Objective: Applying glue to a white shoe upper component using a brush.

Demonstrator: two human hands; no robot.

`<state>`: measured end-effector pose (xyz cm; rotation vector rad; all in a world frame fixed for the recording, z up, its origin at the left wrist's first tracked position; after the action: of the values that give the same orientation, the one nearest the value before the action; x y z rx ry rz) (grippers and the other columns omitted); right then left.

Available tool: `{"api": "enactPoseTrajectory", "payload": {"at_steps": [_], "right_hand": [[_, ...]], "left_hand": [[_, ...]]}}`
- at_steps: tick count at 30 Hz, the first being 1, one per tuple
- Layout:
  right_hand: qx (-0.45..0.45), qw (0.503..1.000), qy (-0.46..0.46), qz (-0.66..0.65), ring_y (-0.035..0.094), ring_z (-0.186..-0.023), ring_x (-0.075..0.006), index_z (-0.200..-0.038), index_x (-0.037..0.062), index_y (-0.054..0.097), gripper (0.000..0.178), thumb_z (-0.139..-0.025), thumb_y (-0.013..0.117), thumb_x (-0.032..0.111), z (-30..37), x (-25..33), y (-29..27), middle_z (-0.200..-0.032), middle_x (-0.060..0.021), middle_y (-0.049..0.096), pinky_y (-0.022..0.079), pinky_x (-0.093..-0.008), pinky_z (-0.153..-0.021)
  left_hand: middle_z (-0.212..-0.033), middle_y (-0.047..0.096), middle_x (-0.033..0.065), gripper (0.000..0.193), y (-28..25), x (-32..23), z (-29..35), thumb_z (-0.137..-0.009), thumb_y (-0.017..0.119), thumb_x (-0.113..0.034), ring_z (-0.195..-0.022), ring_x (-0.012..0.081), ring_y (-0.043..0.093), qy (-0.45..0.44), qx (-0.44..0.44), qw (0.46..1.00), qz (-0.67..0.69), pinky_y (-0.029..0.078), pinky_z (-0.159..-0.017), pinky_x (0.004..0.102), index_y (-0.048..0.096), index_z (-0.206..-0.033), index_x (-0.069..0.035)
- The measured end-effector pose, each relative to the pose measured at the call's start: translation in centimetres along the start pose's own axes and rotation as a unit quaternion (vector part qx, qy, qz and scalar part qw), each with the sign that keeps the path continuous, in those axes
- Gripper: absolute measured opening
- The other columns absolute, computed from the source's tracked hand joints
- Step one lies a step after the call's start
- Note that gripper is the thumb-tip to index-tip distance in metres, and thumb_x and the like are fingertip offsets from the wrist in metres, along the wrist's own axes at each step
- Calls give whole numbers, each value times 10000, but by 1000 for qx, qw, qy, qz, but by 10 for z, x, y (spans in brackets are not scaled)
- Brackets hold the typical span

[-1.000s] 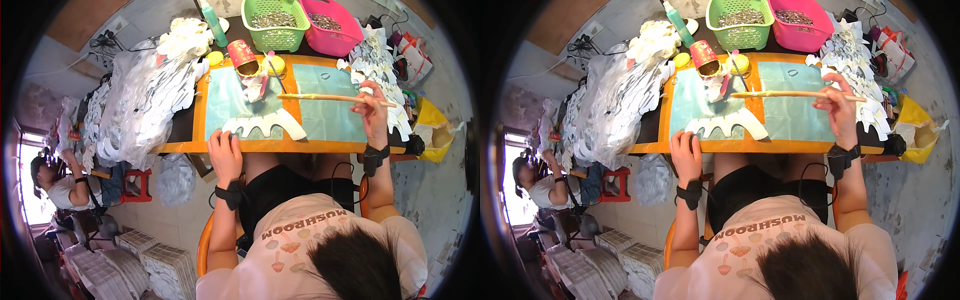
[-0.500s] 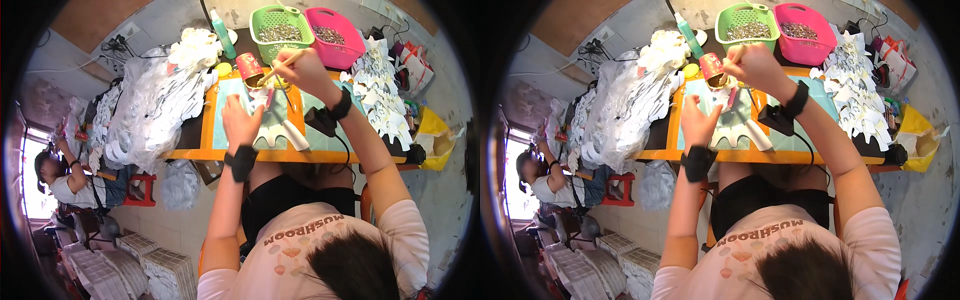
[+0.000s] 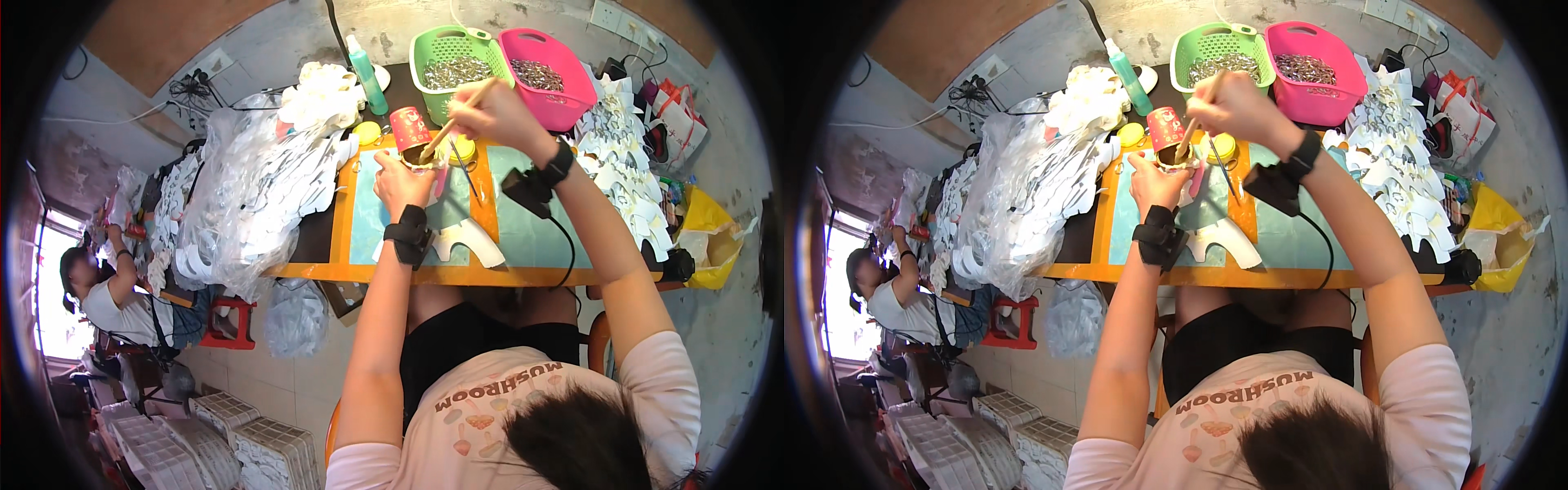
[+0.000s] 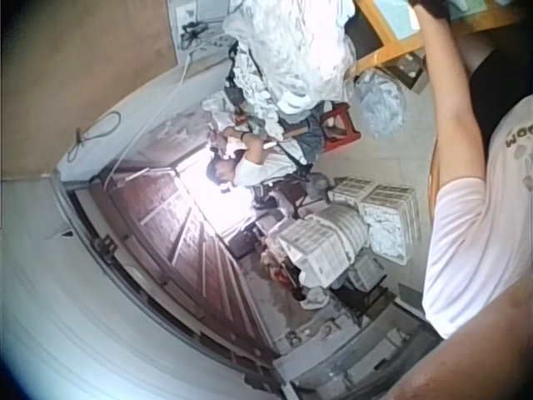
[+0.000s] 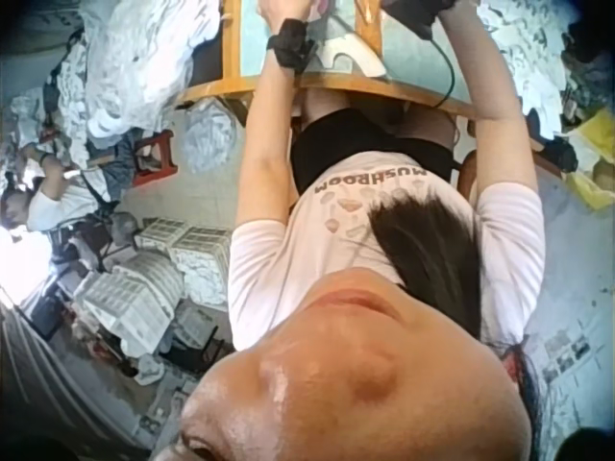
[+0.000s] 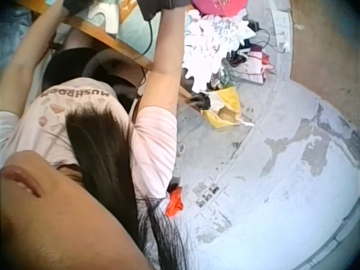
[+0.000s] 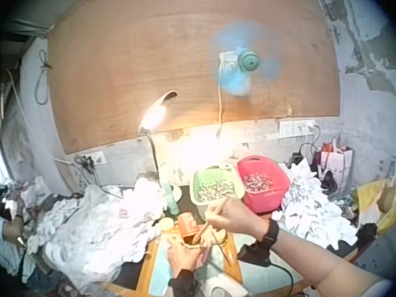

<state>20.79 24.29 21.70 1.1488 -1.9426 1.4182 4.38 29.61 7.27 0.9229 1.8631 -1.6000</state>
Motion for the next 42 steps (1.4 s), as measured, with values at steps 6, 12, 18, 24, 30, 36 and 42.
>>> {"api": "enactPoseTrajectory", "payload": {"at_steps": [6, 12, 18, 24, 30, 36, 42], "right_hand": [[-77, 984, 49, -150, 611, -562, -58, -879, -6, 653, 199, -971, 557, 142, 35, -40, -42, -698, -35, 650, 530, -190, -542], [-170, 971, 56, -159, 642, -595, -64, -882, -11, 658, 210, -969, 577, 163, 62, -37, -80, -715, -48, 664, 539, -183, -547], [-226, 943, 18, -245, 679, -698, -109, -973, -35, 653, 221, -993, 547, 158, 76, -36, -76, -813, -91, 685, 582, -224, -669], [-272, 887, -7, -374, 700, -754, -142, -1069, -38, 629, 196, -985, 528, 107, 98, -58, -68, -866, -106, 694, 606, -259, -723], [-281, 890, 38, -356, 705, -780, -150, -1050, -22, 621, 160, -960, 550, 89, 122, -81, -46, -871, -89, 681, 612, -269, -734], [-267, 916, 77, -291, 693, -753, -134, -939, -27, 643, 146, -950, 559, 92, 138, -94, -43, -866, -77, 668, 606, -259, -708], [-323, 909, 54, -256, 698, -749, -149, -982, -33, 638, 165, -958, 537, 96, 146, -88, -60, -900, -97, 683, 607, -272, -723]], "left_hand": [[-927, 673, 218, 726, 1, -4, -2, -622, 847, -257, -963, 402, 610, 18, -4, 1000, 18, 458, -877, 483, 377, -1109, 6], [-924, 675, 222, 792, 4, 3, -3, -602, 885, -284, -944, 418, 635, 31, -7, 999, 36, 458, -861, 494, 373, -1129, 9], [-1062, 641, 298, 961, -15, -13, 7, -555, 931, -453, -967, 430, 638, 78, 9, 997, 28, 489, -864, 458, 398, -1173, 54], [-1194, 599, 287, 909, -79, -11, 54, -638, 911, -378, -1116, 379, 601, 105, -28, 994, 28, 478, -942, 419, 450, -1273, 82], [-1182, 622, 207, 677, -110, 26, 109, -726, 868, -265, -1115, 311, 595, 84, -13, 995, 57, 460, -966, 393, 521, -1220, 42], [-1162, 598, 233, 670, -100, 52, 140, -739, 855, -299, -1099, 378, 574, 59, -1, 997, 56, 454, -951, 427, 537, -1216, 49], [-1166, 617, 212, 602, -92, 49, 152, -758, 839, -261, -1082, 356, 594, 80, 3, 997, 8, 459, -951, 414, 566, -1201, 40]]}}
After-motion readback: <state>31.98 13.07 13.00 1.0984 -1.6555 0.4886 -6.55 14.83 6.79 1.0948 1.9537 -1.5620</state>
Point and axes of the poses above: each hand's wrist, its own z-axis away from the middle knuckle, its own y-axis out of the palm, x = y × z, the point moved 9 cm from there along -z, towards the middle knuckle
